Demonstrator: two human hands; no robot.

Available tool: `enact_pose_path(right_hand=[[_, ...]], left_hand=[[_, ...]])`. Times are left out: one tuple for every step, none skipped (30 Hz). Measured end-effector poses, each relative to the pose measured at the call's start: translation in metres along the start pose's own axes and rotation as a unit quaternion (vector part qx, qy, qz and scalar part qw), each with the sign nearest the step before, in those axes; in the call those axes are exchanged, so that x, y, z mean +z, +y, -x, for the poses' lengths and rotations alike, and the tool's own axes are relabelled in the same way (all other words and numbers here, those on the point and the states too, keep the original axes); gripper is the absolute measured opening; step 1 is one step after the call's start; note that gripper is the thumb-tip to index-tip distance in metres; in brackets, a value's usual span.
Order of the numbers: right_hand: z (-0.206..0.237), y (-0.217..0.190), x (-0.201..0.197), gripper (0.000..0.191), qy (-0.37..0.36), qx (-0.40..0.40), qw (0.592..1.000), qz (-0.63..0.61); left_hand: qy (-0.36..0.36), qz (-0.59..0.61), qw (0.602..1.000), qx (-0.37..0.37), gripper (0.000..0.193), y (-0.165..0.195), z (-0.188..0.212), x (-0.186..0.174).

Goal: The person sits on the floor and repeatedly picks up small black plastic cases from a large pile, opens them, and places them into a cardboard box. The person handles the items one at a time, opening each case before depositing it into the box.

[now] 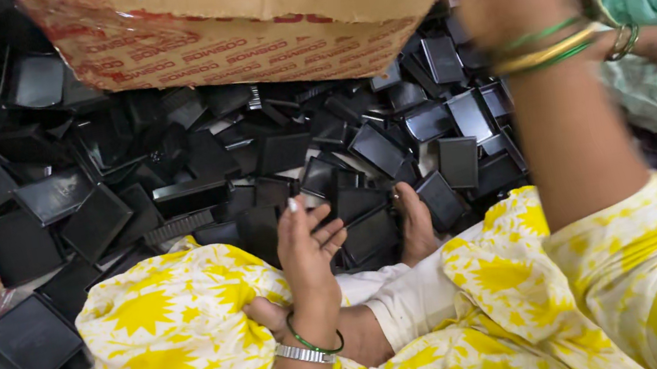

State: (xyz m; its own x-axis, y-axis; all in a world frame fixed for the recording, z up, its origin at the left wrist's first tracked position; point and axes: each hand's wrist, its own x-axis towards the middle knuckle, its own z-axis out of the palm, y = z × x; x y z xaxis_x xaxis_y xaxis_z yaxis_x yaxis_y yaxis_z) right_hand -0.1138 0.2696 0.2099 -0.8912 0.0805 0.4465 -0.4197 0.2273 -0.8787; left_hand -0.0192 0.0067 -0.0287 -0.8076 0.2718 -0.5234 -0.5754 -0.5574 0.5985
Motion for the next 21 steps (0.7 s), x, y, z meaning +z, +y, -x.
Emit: enact_pose_path(right_hand=[[0.007,0.028,0.023,0.007,0.017,-0.029,0.977,0.212],[0.022,0.053,0.038,0.001,-0.093,-0.038,0.949,0.297],[0.032,0.088,0.062,0.013,-0.104,0.155,0.952,0.241],[0.047,0.120,0.080,0.011,-0.162,-0.042,0.910,0.378],[0.061,0.149,0.092,0.015,-0.204,0.051,0.902,0.377],[0.076,0.174,0.100,0.026,-0.224,0.101,0.852,0.461],[0.089,0.193,0.104,0.039,-0.241,0.150,0.792,0.540],[0.098,0.206,0.106,0.053,-0.211,0.122,0.782,0.574],[0.107,0.213,0.105,0.070,-0.182,0.093,0.768,0.607],[0.111,0.216,0.102,0.089,-0.151,0.064,0.752,0.638],[0.114,0.216,0.098,0.087,-0.173,0.096,0.746,0.636],[0.115,0.213,0.094,0.085,-0.194,0.129,0.739,0.632],[0.115,0.211,0.089,0.083,-0.214,0.161,0.731,0.628],[0.115,0.209,0.084,0.078,-0.197,0.137,0.746,0.621],[0.115,0.209,0.078,0.073,-0.181,0.115,0.761,0.613],[0.116,0.209,0.070,0.067,-0.164,0.091,0.774,0.605],[0.118,0.211,0.061,0.061,-0.152,0.127,0.784,0.588],[0.120,0.212,0.050,0.055,-0.139,0.162,0.793,0.571],[0.124,0.213,0.038,0.049,-0.123,0.195,0.801,0.552],[0.129,0.211,0.026,0.053,-0.068,0.181,0.848,0.493],[0.136,0.206,0.013,0.056,-0.013,0.165,0.887,0.431]], left_hand=[[0.012,-0.014,1.000,0.002,0.047,-0.002,-0.003,0.000],[0.011,-0.022,1.000,0.005,0.045,-0.005,-0.005,0.000],[0.010,-0.031,0.999,0.008,0.043,-0.008,-0.006,0.001],[0.010,-0.042,0.999,0.010,0.041,-0.010,-0.008,0.000],[0.007,-0.046,0.999,0.007,0.039,-0.013,-0.008,-0.001],[0.002,-0.050,0.999,0.004,0.037,-0.014,-0.009,-0.002],[-0.002,-0.053,0.999,0.000,0.035,-0.016,-0.010,-0.002],[-0.003,-0.053,0.999,-0.004,0.034,-0.017,-0.010,-0.003],[-0.003,-0.053,0.999,-0.009,0.034,-0.017,-0.010,-0.003],[-0.004,-0.052,0.999,-0.013,0.033,-0.018,-0.011,-0.003],[-0.004,-0.059,0.998,-0.013,0.033,-0.018,-0.011,-0.003],[-0.005,-0.066,0.998,-0.012,0.033,-0.018,-0.010,-0.003],[-0.007,-0.073,0.997,-0.010,0.033,-0.017,-0.010,-0.003],[-0.007,-0.073,0.997,-0.010,0.033,-0.017,-0.010,-0.003],[-0.008,-0.073,0.997,-0.011,0.033,-0.017,-0.009,-0.004],[-0.008,-0.073,0.997,-0.012,0.032,-0.017,-0.009,-0.004],[-0.007,-0.073,0.997,-0.014,0.032,-0.017,-0.009,-0.005],[-0.006,-0.074,0.997,-0.015,0.032,-0.017,-0.008,-0.005],[-0.008,-0.075,0.997,-0.015,0.032,-0.017,-0.008,-0.006],[-0.014,-0.076,0.997,-0.009,0.032,-0.017,-0.009,-0.006],[-0.019,-0.076,0.997,-0.004,0.032,-0.017,-0.009,-0.006]])
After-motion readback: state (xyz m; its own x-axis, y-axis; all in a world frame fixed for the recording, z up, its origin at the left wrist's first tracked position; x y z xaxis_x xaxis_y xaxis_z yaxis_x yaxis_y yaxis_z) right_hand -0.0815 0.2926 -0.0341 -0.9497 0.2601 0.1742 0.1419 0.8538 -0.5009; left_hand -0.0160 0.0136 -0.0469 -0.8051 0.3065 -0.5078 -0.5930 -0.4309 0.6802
